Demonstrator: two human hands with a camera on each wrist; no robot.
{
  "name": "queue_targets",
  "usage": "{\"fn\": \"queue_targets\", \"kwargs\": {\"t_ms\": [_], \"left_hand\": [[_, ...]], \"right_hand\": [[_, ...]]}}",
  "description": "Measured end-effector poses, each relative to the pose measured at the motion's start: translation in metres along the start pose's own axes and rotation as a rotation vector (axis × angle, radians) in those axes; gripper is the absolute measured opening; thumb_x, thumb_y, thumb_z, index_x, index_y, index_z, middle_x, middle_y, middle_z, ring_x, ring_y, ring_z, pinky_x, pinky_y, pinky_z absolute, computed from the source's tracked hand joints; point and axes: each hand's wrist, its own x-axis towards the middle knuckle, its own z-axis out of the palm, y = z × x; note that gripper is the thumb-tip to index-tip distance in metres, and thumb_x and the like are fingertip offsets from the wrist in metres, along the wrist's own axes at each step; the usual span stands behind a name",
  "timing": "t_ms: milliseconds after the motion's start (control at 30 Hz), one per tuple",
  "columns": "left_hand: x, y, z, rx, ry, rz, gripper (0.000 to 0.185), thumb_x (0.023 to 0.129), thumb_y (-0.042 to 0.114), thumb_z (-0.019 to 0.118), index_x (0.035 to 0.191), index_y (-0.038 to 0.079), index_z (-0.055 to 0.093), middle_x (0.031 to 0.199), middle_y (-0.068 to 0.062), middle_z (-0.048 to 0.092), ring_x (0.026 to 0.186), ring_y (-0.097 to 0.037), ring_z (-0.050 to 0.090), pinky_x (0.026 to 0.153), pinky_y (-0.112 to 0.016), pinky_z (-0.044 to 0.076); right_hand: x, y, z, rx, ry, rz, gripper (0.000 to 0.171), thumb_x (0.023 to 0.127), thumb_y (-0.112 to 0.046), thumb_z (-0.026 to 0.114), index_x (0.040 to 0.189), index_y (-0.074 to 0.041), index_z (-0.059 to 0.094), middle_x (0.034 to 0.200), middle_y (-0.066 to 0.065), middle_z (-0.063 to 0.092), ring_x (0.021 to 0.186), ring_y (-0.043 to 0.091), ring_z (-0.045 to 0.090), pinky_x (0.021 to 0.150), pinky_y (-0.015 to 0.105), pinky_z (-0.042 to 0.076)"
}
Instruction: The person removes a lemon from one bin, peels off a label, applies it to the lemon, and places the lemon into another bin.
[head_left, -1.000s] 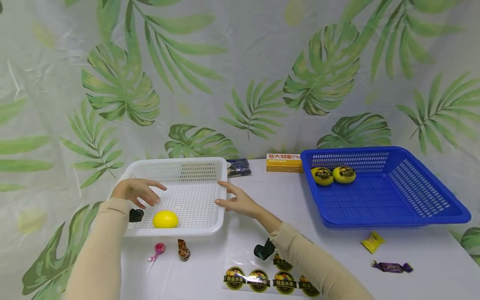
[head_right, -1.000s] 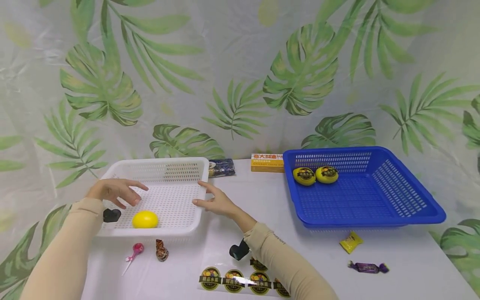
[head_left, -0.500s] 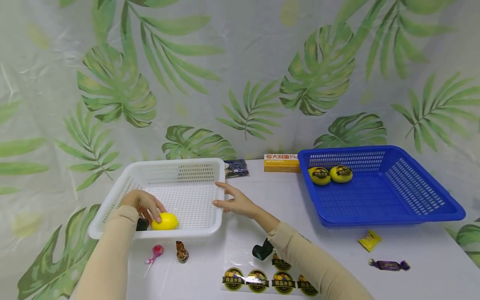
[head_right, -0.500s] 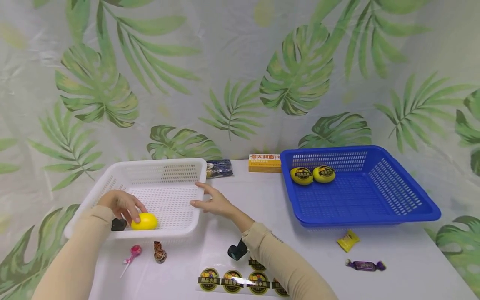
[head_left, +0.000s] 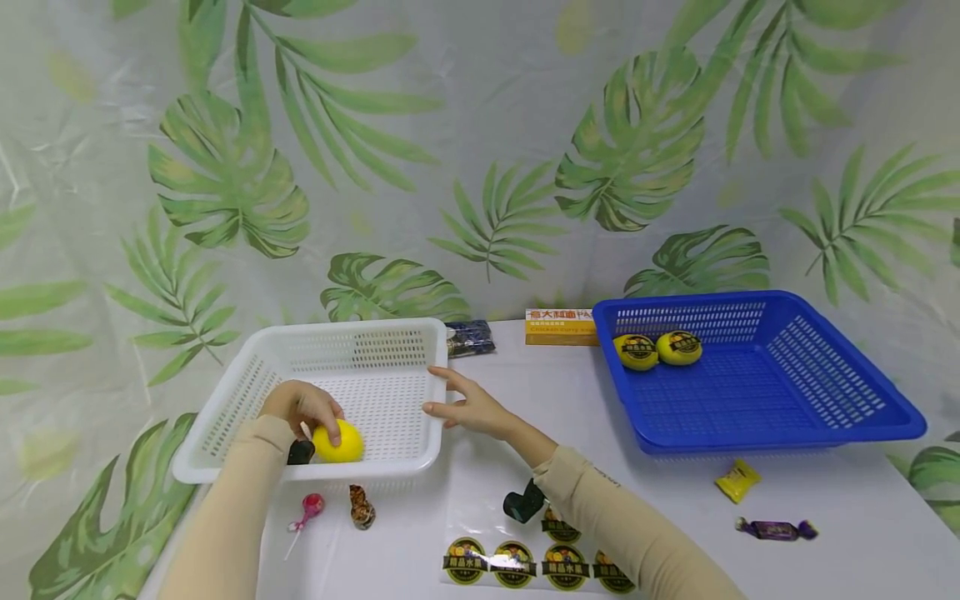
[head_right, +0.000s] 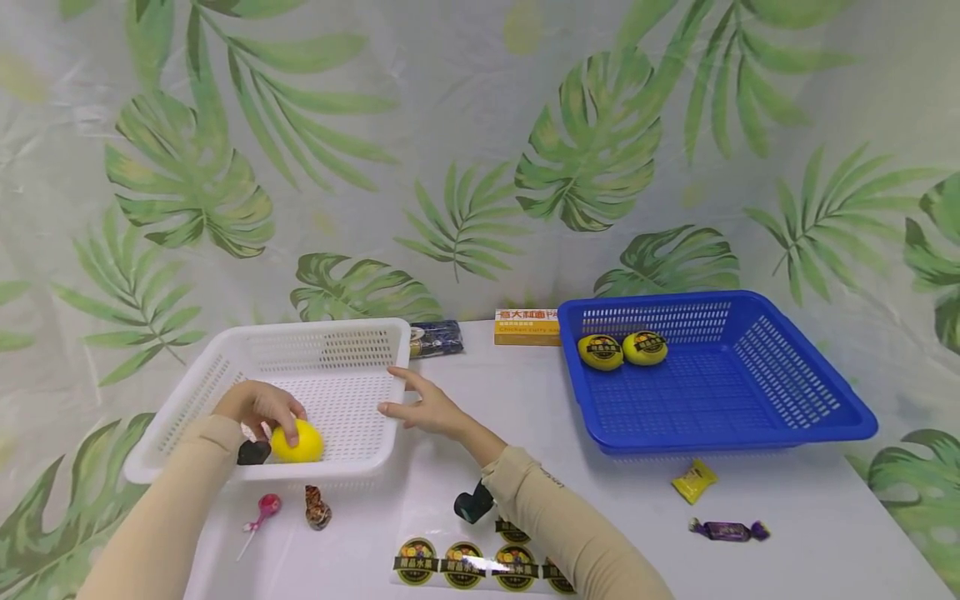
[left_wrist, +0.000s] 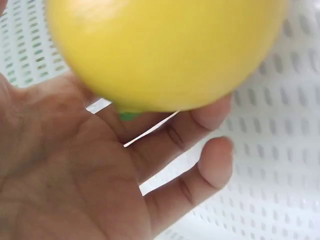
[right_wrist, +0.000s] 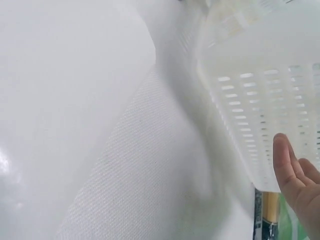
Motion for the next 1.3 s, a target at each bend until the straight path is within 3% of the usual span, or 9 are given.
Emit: {"fn": "queue_targets", "kwargs": {"t_ms": [133, 333, 533, 700, 800, 1000, 1300], "left_hand": [[-0.007, 0.004, -0.003, -0.066, 0.071, 0.114, 0.035, 0.071, 0.017, 0.073, 0.100, 0.005, 0.056, 0.088, -0.005, 0.058, 0.073, -0.016, 0.052, 0.067, -0.029, 0.047], [-0.023, 0.008, -0.006, -0.141, 0.192, 0.356, 0.046, 0.077, 0.019, 0.071, 0.110, -0.004, 0.048, 0.090, -0.009, 0.059, 0.073, -0.017, 0.054, 0.067, -0.029, 0.050], [-0.034, 0.016, 0.001, -0.165, 0.306, 0.576, 0.046, 0.078, 0.017, 0.070, 0.108, -0.007, 0.045, 0.086, -0.008, 0.062, 0.075, -0.019, 0.057, 0.068, -0.031, 0.051], [-0.041, 0.034, 0.015, -0.171, 0.397, 0.669, 0.049, 0.077, 0.016, 0.071, 0.110, -0.008, 0.045, 0.091, -0.012, 0.062, 0.080, -0.021, 0.058, 0.074, -0.033, 0.050], [-0.046, 0.048, 0.025, -0.155, 0.456, 0.696, 0.054, 0.076, 0.017, 0.072, 0.115, -0.009, 0.045, 0.096, -0.015, 0.061, 0.083, -0.021, 0.057, 0.075, -0.032, 0.049], [-0.054, 0.080, 0.060, -0.168, 0.555, 0.791, 0.055, 0.073, 0.014, 0.075, 0.115, -0.008, 0.047, 0.101, -0.019, 0.059, 0.083, -0.022, 0.057, 0.073, -0.032, 0.051], [-0.044, 0.130, 0.148, -0.108, 0.651, 0.913, 0.051, 0.065, 0.022, 0.079, 0.107, 0.004, 0.055, 0.097, -0.008, 0.063, 0.082, -0.018, 0.059, 0.073, -0.032, 0.049]], "right_hand": [[0.002, 0.006, 0.001, -0.007, 0.020, -0.002, 0.067, 0.092, -0.018, 0.060, 0.149, -0.013, 0.025, 0.141, 0.027, 0.035, 0.094, 0.032, 0.065, 0.080, 0.051, 0.051], [0.000, 0.006, 0.001, -0.053, 0.042, 0.003, 0.065, 0.093, -0.022, 0.060, 0.149, -0.017, 0.028, 0.143, 0.029, 0.032, 0.092, 0.029, 0.066, 0.079, 0.049, 0.052], [-0.013, -0.001, -0.005, -0.056, 0.032, -0.025, 0.065, 0.094, -0.019, 0.058, 0.149, -0.010, 0.026, 0.143, 0.028, 0.034, 0.099, 0.037, 0.063, 0.080, 0.048, 0.052], [-0.033, -0.002, -0.017, -0.046, 0.039, -0.036, 0.067, 0.093, -0.017, 0.060, 0.148, -0.007, 0.025, 0.140, 0.029, 0.038, 0.104, 0.042, 0.060, 0.081, 0.045, 0.052], [-0.040, 0.011, -0.026, -0.051, 0.058, -0.040, 0.067, 0.092, -0.018, 0.061, 0.148, -0.009, 0.026, 0.139, 0.028, 0.040, 0.105, 0.042, 0.060, 0.081, 0.043, 0.053], [-0.071, 0.015, -0.044, -0.139, 0.102, -0.064, 0.066, 0.092, -0.013, 0.060, 0.147, -0.004, 0.025, 0.134, 0.030, 0.045, 0.101, 0.038, 0.062, 0.079, 0.040, 0.053], [-0.130, 0.032, -0.062, -0.302, 0.155, -0.063, 0.066, 0.090, -0.025, 0.064, 0.144, -0.003, 0.032, 0.124, 0.029, 0.053, 0.099, 0.035, 0.063, 0.080, 0.038, 0.053]]}}
